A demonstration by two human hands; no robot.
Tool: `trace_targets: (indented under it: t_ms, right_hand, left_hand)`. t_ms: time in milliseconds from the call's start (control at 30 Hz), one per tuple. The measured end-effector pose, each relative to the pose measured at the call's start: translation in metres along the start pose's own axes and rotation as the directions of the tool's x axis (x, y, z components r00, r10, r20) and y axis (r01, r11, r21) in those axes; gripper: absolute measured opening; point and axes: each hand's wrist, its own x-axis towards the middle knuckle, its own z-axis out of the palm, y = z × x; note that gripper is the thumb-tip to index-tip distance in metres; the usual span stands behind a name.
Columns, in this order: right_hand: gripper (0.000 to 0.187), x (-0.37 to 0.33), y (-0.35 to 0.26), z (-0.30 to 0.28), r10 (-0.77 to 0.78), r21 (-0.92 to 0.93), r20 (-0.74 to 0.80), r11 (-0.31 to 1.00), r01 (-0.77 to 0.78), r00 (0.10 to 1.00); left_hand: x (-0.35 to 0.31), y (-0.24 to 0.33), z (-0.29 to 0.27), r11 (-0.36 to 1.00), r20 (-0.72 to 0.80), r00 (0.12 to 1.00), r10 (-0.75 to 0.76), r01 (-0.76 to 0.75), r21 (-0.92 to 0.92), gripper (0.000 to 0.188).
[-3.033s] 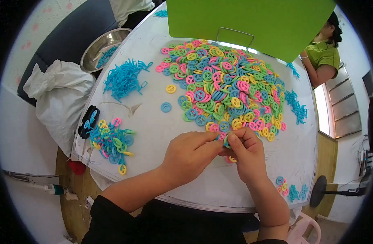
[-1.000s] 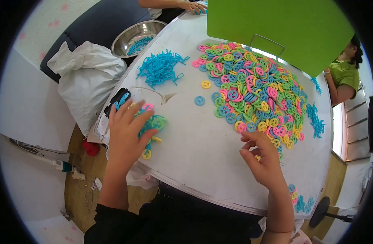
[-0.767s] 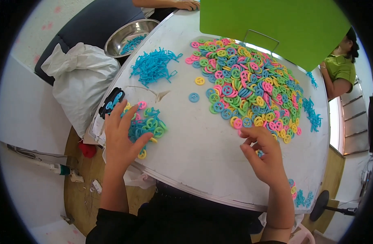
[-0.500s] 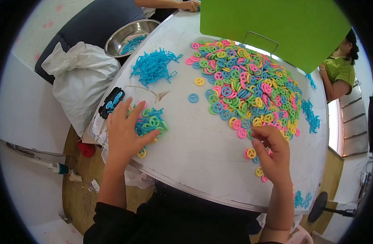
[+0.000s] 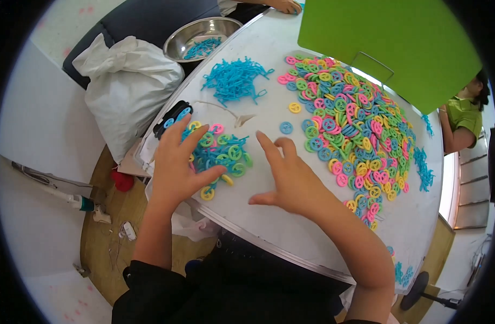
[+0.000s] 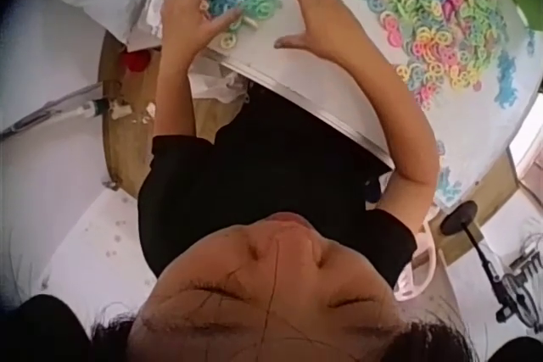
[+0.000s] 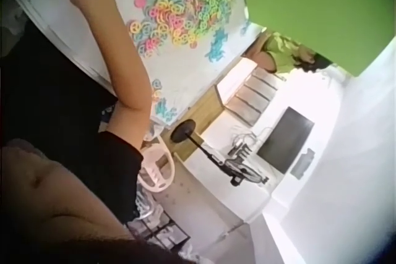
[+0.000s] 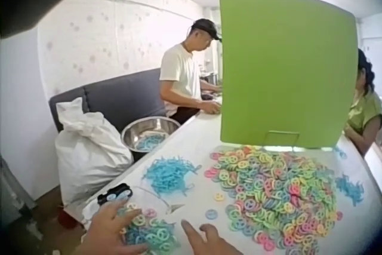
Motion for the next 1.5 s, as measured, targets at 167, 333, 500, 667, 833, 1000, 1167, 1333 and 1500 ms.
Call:
trace_targets:
  t_ms: [167,333,500,667,833,1000,1167,1333,1500]
  right_hand:
    - [0.133,0.053,-0.015,0.019,-0.002,-0.165,0.118,0.986,0.021,0.993]
    - [0.132,0.080,-0.031,0.030,-0.059,-0.214,0.144,0.973,0.090,0.988]
    - [0.095,0.078,-0.040,0.051,-0.165,-0.127,0.130,0.975,0.182,0.978]
    - [0.068,0.050,-0.077,0.085,-0.161,-0.007,0.015,0.987,0.162,0.987]
    - [0.062,0.036,-0.113,0.100,-0.160,0.110,0.117,0.983,0.148,0.980]
    - [0.063,0.041,-0.137,0.127,-0.293,0.047,-0.032,0.955,0.294,0.956]
    - [0.055,0.044,-0.153,0.168,-0.500,-0.154,-0.014,0.857,0.492,0.866]
    - [0.051,0.051,-0.144,0.173,-0.502,0.048,0.225,0.862,0.505,0.835]
    - [0.052,0.054,-0.125,0.153,-0.572,0.234,0.226,0.818,0.526,0.788]
  left_hand:
    - [-0.014,-0.006,0.003,0.996,0.181,0.982,-0.060,0.072,-0.059,0.096]
    - [-0.019,-0.019,0.003,0.996,0.211,0.977,-0.010,0.028,-0.081,0.101]
    - [-0.041,-0.015,0.006,0.990,0.126,0.992,-0.002,0.020,-0.137,0.091]
    - [-0.075,-0.026,-0.006,0.934,0.036,0.991,-0.127,0.131,-0.333,0.086]
    - [-0.112,-0.036,-0.025,0.920,0.018,0.980,-0.200,0.194,-0.342,0.074]
    - [-0.159,-0.077,-0.007,0.697,-0.118,0.916,-0.382,0.202,-0.688,0.062]
    - [-0.202,-0.098,0.019,0.549,-0.182,0.813,-0.553,0.191,-0.814,0.056]
    - [-0.222,-0.116,0.055,0.103,0.192,0.606,-0.772,0.418,-0.902,0.061]
    - [-0.227,-0.150,0.095,0.361,0.328,0.562,-0.759,0.783,-0.506,0.052]
